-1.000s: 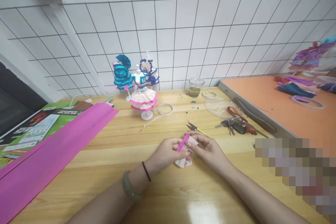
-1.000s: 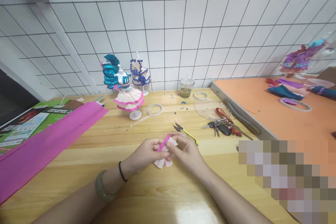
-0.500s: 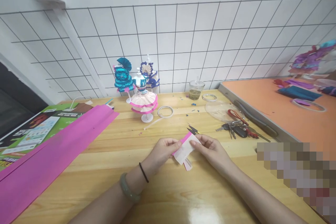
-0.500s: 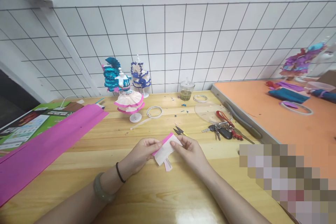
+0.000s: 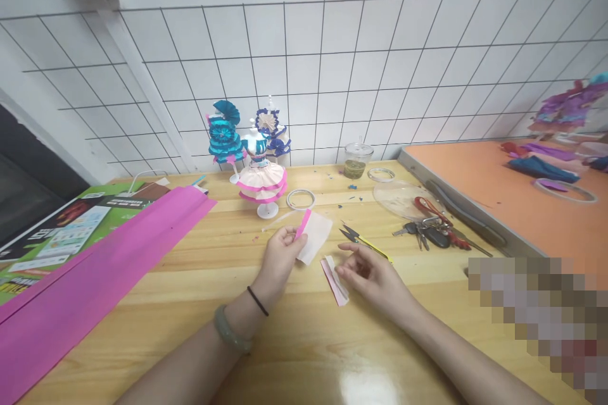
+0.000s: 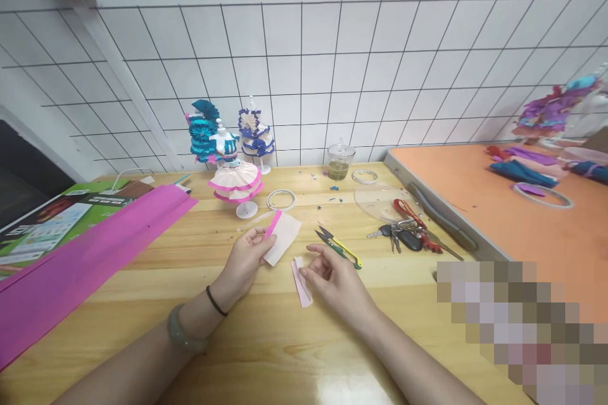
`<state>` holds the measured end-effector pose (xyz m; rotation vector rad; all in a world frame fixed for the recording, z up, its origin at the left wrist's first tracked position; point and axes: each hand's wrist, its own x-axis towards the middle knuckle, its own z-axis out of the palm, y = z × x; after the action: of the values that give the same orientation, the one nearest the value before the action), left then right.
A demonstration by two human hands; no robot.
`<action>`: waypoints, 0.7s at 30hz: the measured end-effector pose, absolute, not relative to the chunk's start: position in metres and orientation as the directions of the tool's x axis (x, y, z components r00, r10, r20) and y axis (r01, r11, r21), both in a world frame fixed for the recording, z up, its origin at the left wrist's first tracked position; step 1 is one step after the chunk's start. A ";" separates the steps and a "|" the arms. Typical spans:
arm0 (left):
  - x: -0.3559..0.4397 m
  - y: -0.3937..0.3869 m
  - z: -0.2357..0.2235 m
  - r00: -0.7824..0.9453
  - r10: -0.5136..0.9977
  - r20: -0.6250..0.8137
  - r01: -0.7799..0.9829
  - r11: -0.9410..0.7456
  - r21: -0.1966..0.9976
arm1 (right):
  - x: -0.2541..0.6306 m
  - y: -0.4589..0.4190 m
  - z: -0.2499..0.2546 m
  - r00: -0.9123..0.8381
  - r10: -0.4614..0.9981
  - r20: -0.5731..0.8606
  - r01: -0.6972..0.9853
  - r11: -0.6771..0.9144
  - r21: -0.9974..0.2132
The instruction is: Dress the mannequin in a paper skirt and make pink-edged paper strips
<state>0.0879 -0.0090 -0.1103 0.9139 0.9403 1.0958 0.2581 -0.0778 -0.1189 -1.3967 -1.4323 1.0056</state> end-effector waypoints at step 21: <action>0.100 -0.038 -0.097 0.549 0.820 -0.162 -0.031 0.213 0.976 | 0.254 -0.087 -0.111 0.100 0.963 0.251 0.162 0.234 -0.959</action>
<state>0.0996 -0.0384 -0.0969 1.2209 0.8078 0.6900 0.2542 -0.0867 -0.1114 -1.1840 -1.3325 0.8653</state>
